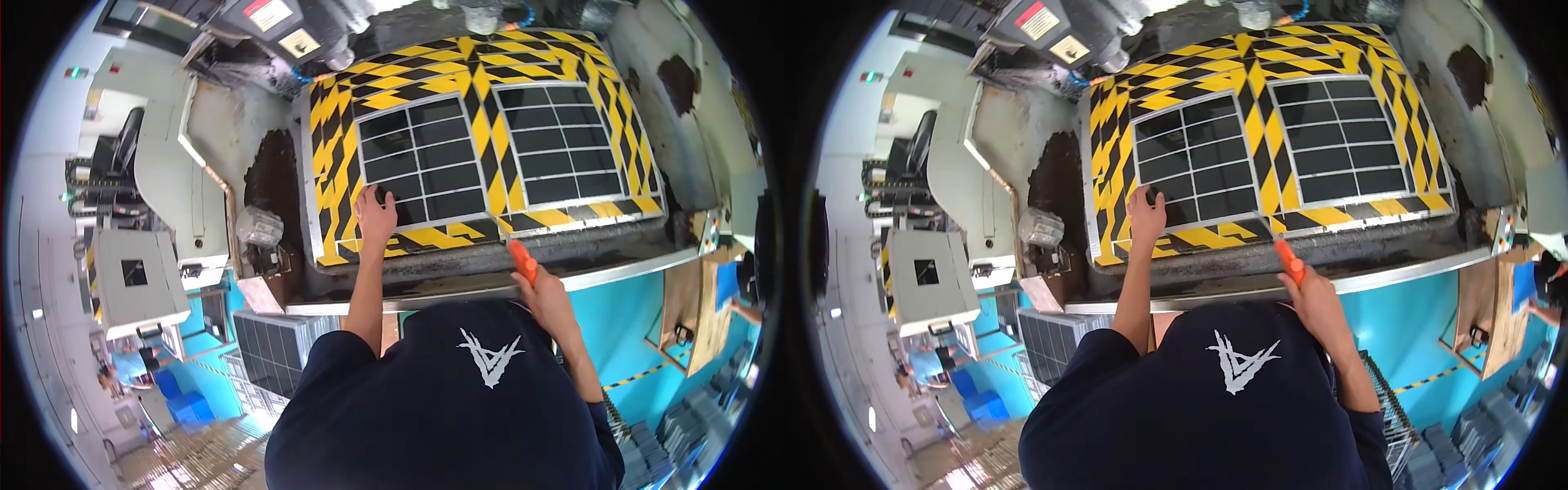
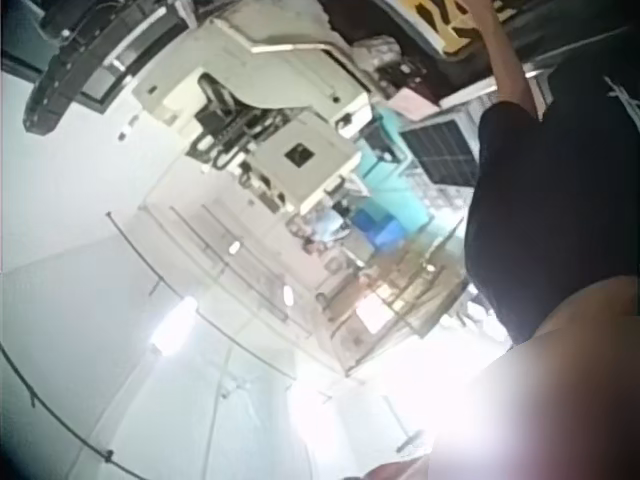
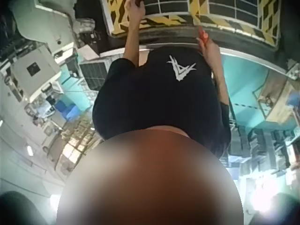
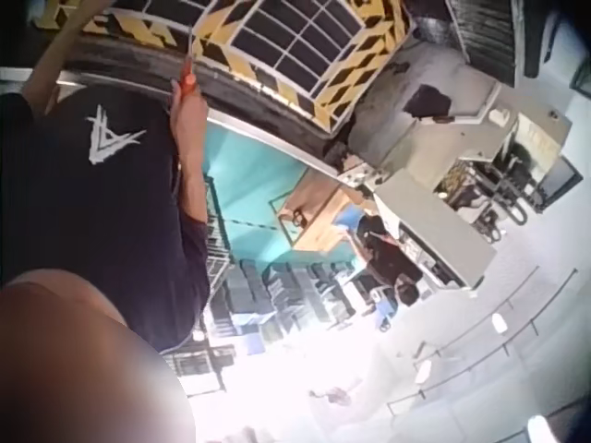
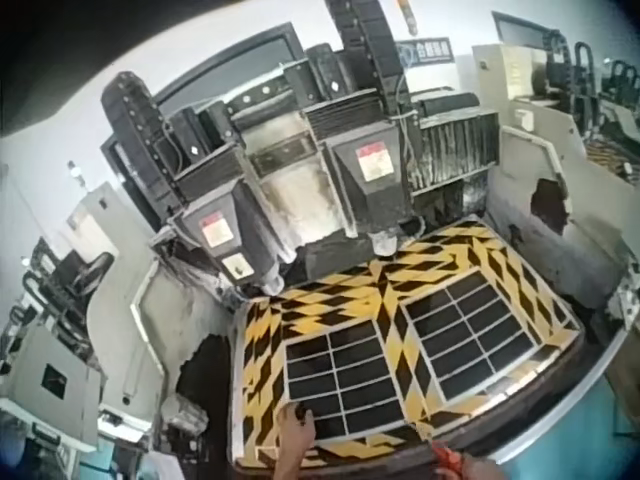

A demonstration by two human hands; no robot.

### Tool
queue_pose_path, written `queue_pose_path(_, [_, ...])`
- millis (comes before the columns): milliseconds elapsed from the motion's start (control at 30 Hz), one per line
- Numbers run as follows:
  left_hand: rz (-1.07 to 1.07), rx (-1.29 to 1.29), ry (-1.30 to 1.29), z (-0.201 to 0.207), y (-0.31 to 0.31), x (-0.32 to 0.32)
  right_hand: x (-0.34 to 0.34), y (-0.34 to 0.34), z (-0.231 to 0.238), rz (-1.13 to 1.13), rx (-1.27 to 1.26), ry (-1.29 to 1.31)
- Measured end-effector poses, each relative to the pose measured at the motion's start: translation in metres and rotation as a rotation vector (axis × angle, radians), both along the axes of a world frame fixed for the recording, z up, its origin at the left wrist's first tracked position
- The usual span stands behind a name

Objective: Placing solar panels onto a manufacturing machine platform and using an air blower tool.

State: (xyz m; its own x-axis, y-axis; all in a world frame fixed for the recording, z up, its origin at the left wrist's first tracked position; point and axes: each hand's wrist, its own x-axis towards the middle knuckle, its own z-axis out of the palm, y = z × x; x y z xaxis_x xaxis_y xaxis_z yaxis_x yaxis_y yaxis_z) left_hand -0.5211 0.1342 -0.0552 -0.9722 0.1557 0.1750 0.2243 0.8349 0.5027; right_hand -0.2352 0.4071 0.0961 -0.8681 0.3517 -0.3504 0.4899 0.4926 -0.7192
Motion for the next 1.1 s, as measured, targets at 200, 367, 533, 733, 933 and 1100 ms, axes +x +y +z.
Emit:
queue_pose_path(200, [0.027,0.062,0.008,0.019,0.009,0.015,-0.012,0.037,-0.001,0.114,0.129,-0.009])
queue_pose_path(367, [-0.039,0.096,0.012,0.018,0.020,0.018,-0.067,0.035,-0.004,0.046,0.236,-0.035])
queue_pose_path(533, [-0.159,0.161,-0.057,0.022,0.019,0.028,-0.134,0.004,-0.001,0.261,0.061,0.113])
queue_pose_path(733, [0.010,0.400,-0.245,0.040,0.012,0.039,-0.159,0.018,-0.029,0.389,0.031,0.129])
queue_pose_path(933, [0.073,0.278,-0.460,0.052,0.016,0.052,-0.181,0.071,-0.036,0.151,0.215,0.094])
queue_pose_path(1100, [0.071,0.322,-0.453,0.055,0.056,0.060,-0.168,0.091,-0.036,0.107,0.251,0.036])
